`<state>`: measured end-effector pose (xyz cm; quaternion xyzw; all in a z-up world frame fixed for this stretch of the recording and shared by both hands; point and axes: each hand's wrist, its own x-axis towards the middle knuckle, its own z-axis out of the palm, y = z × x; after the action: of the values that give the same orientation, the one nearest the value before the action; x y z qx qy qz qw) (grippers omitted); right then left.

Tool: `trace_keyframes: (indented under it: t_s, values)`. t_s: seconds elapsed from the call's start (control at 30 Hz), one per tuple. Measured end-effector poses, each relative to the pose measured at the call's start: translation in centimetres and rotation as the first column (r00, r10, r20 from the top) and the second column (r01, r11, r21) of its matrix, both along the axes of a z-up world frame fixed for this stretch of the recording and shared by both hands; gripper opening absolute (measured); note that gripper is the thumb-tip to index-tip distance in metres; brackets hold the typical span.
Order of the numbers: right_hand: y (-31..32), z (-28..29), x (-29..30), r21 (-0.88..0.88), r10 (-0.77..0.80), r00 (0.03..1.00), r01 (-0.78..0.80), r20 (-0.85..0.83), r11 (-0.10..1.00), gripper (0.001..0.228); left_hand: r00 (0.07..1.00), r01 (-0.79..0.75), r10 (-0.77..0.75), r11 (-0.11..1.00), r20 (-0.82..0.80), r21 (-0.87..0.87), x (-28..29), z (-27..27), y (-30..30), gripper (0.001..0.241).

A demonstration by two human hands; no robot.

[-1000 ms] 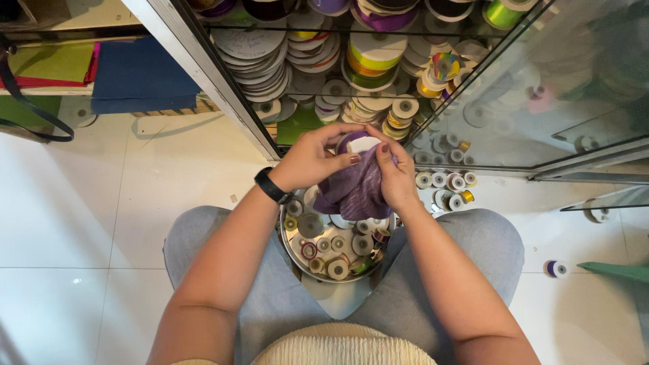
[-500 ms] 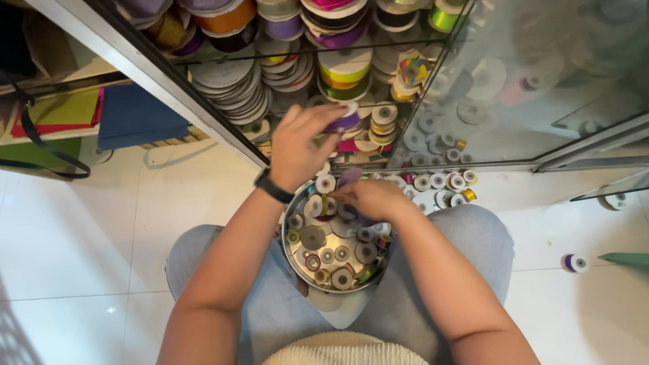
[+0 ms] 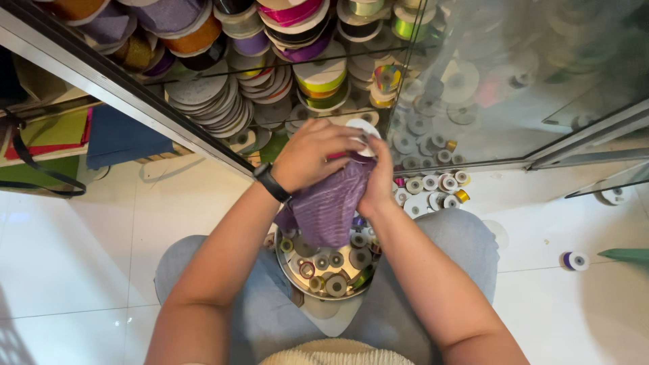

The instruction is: The person sits on the floor and wipes various spools of thread with a purple cloth. They pick up spools from a metal bucket and the floor, wipe them, and place them into a glass display cabinet.

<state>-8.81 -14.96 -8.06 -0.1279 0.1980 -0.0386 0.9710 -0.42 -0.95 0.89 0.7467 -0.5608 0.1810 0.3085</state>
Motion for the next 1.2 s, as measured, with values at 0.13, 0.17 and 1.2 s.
trace_keyframes:
  t_s: [0.13,0.17,1.2]
  values:
    - [0.6,-0.2,0.1,-0.095,0.018,0.963,-0.045,-0.269,0.994,0.063,0.962,0.017,-0.020,1.000,-0.271,-0.016,3.9,2.9,-2.5,0.035]
    - [0.8,-0.2,0.2,-0.095,-0.010,0.945,-0.022,-0.326,0.995,0.066,0.972,-0.097,0.096,0.995,-0.213,0.006,5.4,3.5,-3.6,0.028]
    - [-0.2,2.7,0.3,-0.234,-0.132,0.938,0.056,-0.322,0.971,0.042,0.960,-0.190,0.209,0.975,0.186,-0.115,-0.2,4.2,3.9,0.008]
